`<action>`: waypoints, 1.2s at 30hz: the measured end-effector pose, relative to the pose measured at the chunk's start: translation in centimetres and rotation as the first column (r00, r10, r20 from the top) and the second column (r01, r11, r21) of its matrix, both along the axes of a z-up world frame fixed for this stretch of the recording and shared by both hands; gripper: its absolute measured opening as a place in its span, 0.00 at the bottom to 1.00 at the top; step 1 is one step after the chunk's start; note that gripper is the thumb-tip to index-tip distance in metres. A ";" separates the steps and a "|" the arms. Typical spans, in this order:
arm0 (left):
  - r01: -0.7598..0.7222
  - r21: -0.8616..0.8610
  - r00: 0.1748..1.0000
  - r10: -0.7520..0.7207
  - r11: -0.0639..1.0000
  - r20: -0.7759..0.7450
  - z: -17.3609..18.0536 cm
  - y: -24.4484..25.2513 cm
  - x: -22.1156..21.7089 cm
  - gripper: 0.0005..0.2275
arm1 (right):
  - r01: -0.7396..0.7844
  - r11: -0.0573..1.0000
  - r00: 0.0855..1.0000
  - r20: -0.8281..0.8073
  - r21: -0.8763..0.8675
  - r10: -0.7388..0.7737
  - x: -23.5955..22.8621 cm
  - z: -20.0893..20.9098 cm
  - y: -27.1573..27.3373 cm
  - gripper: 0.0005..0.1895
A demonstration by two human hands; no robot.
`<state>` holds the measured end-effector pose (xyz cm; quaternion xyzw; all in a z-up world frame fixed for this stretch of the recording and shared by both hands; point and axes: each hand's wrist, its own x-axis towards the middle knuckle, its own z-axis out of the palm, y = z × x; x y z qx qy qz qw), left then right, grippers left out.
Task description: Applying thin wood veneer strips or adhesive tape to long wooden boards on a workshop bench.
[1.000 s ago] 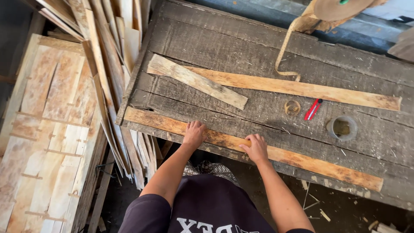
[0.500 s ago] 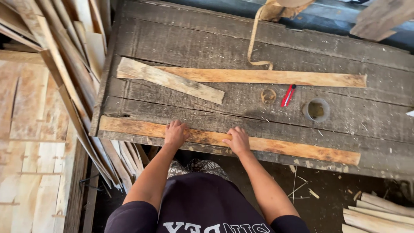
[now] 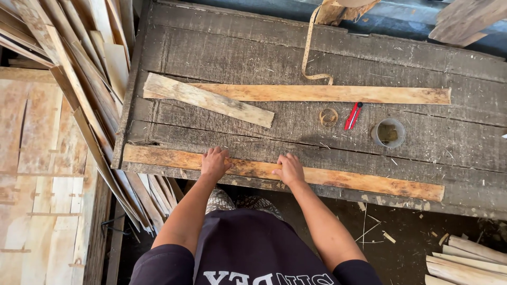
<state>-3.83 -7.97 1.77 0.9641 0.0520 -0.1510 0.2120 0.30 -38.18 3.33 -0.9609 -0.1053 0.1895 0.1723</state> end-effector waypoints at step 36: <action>0.066 -0.066 0.991 -0.073 0.996 -0.113 -2.2 5.5 0.9 0.18 | -0.145 0.922 0.963 -0.264 -0.358 0.048 2.5 2.3 6.7 0.28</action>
